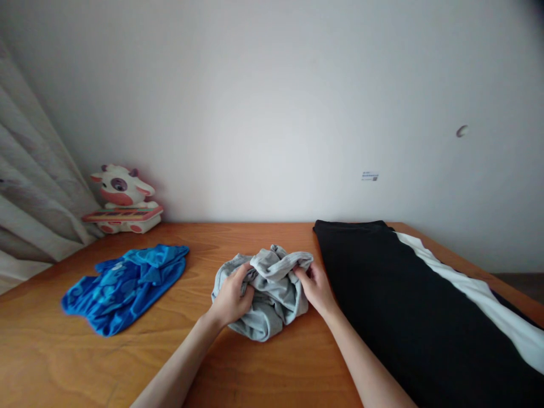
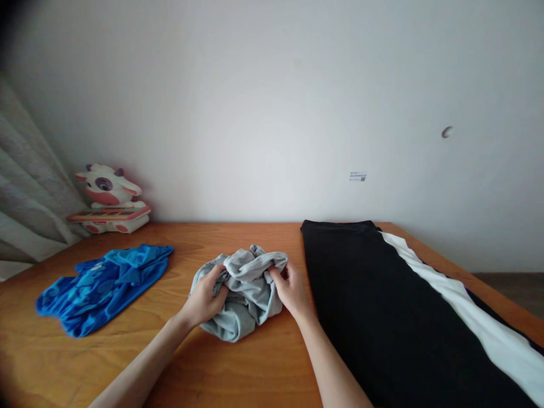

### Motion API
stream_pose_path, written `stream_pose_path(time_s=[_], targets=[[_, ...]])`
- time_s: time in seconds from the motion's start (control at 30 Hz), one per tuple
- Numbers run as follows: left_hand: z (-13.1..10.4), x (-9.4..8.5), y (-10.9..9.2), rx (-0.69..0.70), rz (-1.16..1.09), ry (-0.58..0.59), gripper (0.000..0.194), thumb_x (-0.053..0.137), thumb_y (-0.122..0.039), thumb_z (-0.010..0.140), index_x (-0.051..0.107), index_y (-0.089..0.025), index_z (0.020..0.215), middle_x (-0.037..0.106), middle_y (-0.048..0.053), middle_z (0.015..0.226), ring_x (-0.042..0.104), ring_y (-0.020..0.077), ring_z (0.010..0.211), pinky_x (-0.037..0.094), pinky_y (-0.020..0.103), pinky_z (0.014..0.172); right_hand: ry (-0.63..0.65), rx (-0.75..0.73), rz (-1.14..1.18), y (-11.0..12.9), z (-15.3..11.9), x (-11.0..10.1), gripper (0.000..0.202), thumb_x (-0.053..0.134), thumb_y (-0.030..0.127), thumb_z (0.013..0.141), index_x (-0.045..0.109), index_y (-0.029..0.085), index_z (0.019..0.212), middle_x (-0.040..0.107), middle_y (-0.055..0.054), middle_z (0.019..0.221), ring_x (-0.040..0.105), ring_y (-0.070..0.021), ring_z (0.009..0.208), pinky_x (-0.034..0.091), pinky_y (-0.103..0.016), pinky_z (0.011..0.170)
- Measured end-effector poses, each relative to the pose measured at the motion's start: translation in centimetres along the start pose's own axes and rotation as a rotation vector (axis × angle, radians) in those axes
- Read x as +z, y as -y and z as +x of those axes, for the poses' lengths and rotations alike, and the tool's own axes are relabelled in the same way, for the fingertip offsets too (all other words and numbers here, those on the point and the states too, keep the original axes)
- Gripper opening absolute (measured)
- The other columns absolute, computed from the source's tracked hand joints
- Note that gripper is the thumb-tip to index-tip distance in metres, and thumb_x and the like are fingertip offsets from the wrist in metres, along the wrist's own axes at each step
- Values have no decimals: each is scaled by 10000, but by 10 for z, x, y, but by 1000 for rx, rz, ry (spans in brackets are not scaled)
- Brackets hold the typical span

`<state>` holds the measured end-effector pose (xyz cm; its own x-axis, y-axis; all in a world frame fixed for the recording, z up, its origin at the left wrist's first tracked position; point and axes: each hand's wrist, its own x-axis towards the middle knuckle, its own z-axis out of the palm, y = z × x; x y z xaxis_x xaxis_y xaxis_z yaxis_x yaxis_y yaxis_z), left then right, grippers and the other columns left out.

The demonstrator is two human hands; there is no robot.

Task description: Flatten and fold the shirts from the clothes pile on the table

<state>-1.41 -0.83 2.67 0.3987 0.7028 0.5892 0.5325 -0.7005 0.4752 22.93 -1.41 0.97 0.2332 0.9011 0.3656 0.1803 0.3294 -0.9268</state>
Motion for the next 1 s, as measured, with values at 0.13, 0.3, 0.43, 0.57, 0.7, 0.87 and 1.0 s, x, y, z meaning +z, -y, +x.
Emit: stream_pose_path(time_s=[0.13, 0.3, 0.43, 0.57, 0.7, 0.87, 1.0], targets=[[5, -7, 4, -273, -41, -194, 426, 529, -218, 814, 592, -216, 1235, 745, 56, 1116, 703, 246, 1043, 538, 360, 948, -273, 189, 384, -16, 15, -9, 337, 680, 528, 741, 672, 222, 881, 746, -14, 861, 682, -222, 850, 531, -305, 729], [13, -17, 21, -486, -220, -558, 394, 590, -516, 862, 650, -184, 1065, 742, 63, 991, 689, 238, 950, 528, 324, 875, -515, 297, 393, -34, 30, -26, 300, 539, 537, 794, 600, 243, 813, 635, 31, 675, 603, -161, 596, 460, -252, 498], [14, -16, 34, -570, -422, -665, 470, 599, -597, 829, 643, -180, 1041, 719, 54, 966, 676, 228, 936, 512, 316, 864, -599, 238, 276, -34, 28, -29, 384, 598, 433, 746, 614, 201, 1052, 671, -28, 862, 649, -221, 785, 530, -323, 643], [12, -12, 32, -597, -442, -625, 454, 586, -612, 821, 646, -188, 968, 700, 25, 895, 659, 210, 866, 510, 290, 803, -656, -73, -153, -16, 16, -29, 720, 690, 270, 676, 499, 133, 1356, 555, -201, 1307, 525, -346, 1231, 440, -482, 1022], [10, -11, 27, -586, -435, -593, 428, 571, -623, 840, 627, -199, 857, 666, -7, 783, 624, 183, 760, 499, 258, 722, -311, -408, -711, 4, 1, -22, 451, 532, 145, 792, 638, 232, 1222, 541, -153, 1379, 505, -326, 1304, 331, -545, 1107], [9, -13, 29, -663, -511, -535, 486, 563, -675, 835, 653, -198, 815, 731, 27, 809, 689, 239, 834, 538, 301, 774, 357, -415, -821, 9, -13, -11, 452, 647, 363, 816, 631, 267, 1257, 614, -110, 1355, 515, -328, 1316, 181, -591, 1183], [11, -15, 31, -832, -525, -509, 528, 485, -661, 891, 734, -203, 810, 796, 81, 887, 717, 307, 1036, 520, 383, 986, 442, -418, -799, 7, -13, -13, 733, 779, 526, 687, 570, 300, 1352, 604, -116, 1379, 509, -349, 1319, 96, -597, 1209]])
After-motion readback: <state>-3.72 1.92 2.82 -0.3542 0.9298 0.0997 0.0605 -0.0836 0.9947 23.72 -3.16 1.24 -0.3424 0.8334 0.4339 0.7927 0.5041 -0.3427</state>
